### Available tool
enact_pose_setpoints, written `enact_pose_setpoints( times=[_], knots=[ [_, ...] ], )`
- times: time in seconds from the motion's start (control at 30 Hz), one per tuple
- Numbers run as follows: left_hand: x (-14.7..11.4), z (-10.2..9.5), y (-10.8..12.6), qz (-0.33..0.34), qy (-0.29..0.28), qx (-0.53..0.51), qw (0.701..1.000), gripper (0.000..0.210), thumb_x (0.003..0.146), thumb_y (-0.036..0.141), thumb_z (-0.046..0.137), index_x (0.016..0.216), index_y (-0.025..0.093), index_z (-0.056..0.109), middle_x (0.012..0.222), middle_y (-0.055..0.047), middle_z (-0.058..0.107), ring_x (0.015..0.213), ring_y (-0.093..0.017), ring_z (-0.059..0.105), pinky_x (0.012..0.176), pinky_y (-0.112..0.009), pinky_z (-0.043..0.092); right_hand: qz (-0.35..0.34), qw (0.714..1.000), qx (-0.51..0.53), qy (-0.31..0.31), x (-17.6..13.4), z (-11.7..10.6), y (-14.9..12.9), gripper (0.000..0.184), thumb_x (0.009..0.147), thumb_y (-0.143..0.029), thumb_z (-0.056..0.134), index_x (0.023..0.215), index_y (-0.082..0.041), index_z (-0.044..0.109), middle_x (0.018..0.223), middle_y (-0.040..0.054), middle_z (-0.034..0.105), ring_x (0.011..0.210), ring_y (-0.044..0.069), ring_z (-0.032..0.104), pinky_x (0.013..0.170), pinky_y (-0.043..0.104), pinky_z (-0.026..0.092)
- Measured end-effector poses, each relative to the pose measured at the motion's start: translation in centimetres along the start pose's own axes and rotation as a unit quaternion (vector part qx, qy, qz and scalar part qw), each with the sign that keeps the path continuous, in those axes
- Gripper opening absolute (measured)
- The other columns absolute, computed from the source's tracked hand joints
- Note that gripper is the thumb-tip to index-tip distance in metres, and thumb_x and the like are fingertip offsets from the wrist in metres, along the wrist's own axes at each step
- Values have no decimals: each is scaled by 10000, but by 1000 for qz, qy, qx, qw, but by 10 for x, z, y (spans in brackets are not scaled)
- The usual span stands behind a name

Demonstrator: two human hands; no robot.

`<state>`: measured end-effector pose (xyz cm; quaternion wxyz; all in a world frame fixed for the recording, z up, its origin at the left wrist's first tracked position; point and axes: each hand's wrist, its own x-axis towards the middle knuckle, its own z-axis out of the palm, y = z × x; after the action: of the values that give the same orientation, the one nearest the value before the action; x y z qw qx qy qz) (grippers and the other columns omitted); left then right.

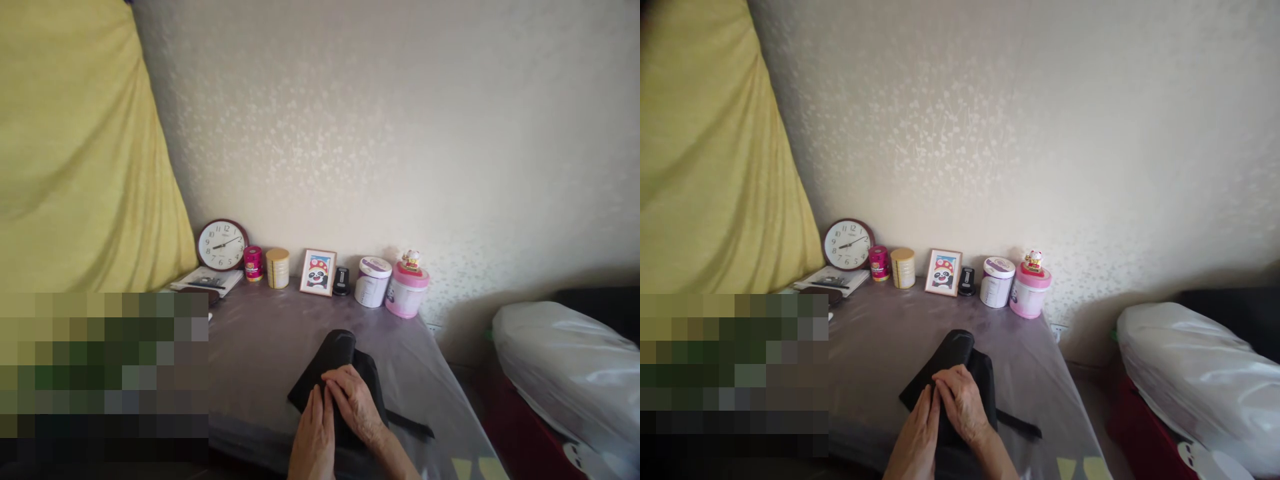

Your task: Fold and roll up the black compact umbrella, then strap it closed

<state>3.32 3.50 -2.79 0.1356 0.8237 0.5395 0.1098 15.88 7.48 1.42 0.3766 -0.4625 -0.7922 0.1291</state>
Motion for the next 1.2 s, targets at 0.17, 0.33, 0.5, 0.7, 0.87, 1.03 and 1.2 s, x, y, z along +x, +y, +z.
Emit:
enact_pose_setpoints(
  times=[0.17, 0.33, 0.5, 0.7, 0.87, 1.03, 1.2],
  knots=[
    [3, 23, -8, -8, 40, 21, 999, 871, 606, -28, 449, 1400, 129, 126, 1458, -168, 204, 1325, -308, 235, 1063, -395, 308, -33, 997, -59, 19, 10, 4, 46, 298, 905, -244, 383, 1062, -205, 634, 1138, 72, 637, 1179, 202, 474, 1001, 431, 376],
    [5, 27, -12, -15, 48, 35, 998, 783, 692, -49, 315, 1400, 194, 90, 1454, -125, 248, 1317, -279, 266, 1039, -404, 338, 19, 994, -109, 23, 49, 1, 88, 340, 900, -237, 355, 1124, -171, 602, 1205, 84, 600, 1217, 195, 452, 1025, 422, 353],
    [8, 31, -11, -47, 42, 31, 998, 706, 734, -55, 223, 1387, 208, 177, 1427, -121, 313, 1286, -271, 334, 1004, -395, 376, 55, 987, -126, 88, 49, -8, 69, 315, 895, -263, 382, 1097, -175, 607, 1150, 94, 626, 1127, 195, 527, 991, 390, 385],
    [16, 40, -11, -75, 74, 41, 994, 652, 761, -42, 229, 1338, 249, 320, 1360, -88, 434, 1217, -263, 439, 959, -369, 434, -14, 994, -105, 16, 29, 7, 53, 301, 896, -220, 374, 1036, -218, 641, 1093, 52, 659, 1143, 197, 516, 1022, 434, 341],
    [19, 20, -12, -89, 52, 34, 994, 639, 757, -12, 232, 1347, 225, 300, 1310, -126, 484, 1113, -278, 526, 839, -364, 494, 95, 976, -132, 145, 36, 6, 76, 315, 849, -202, 373, 1034, -156, 625, 1154, 123, 612, 1078, 229, 556, 944, 423, 428],
    [19, -15, -10, -87, -32, 56, 994, 861, 600, 26, 471, 1390, 177, 164, 1179, -133, 562, 1049, -331, 522, 820, -441, 466, 153, 972, -122, 127, -1, 7, 86, 316, 764, -160, 407, 964, -186, 650, 1012, 105, 670, 973, 238, 612, 894, 384, 471],
    [13, -39, -14, -85, -47, -46, 994, 1002, 506, -5, 504, 1404, 165, 95, 1271, -164, 479, 1035, -283, 559, 848, -362, 446, 173, 977, -50, 112, -30, 0, 92, 290, 708, -220, 438, 876, -209, 675, 1031, 90, 677, 999, 249, 609, 913, 383, 463]
  ],
)
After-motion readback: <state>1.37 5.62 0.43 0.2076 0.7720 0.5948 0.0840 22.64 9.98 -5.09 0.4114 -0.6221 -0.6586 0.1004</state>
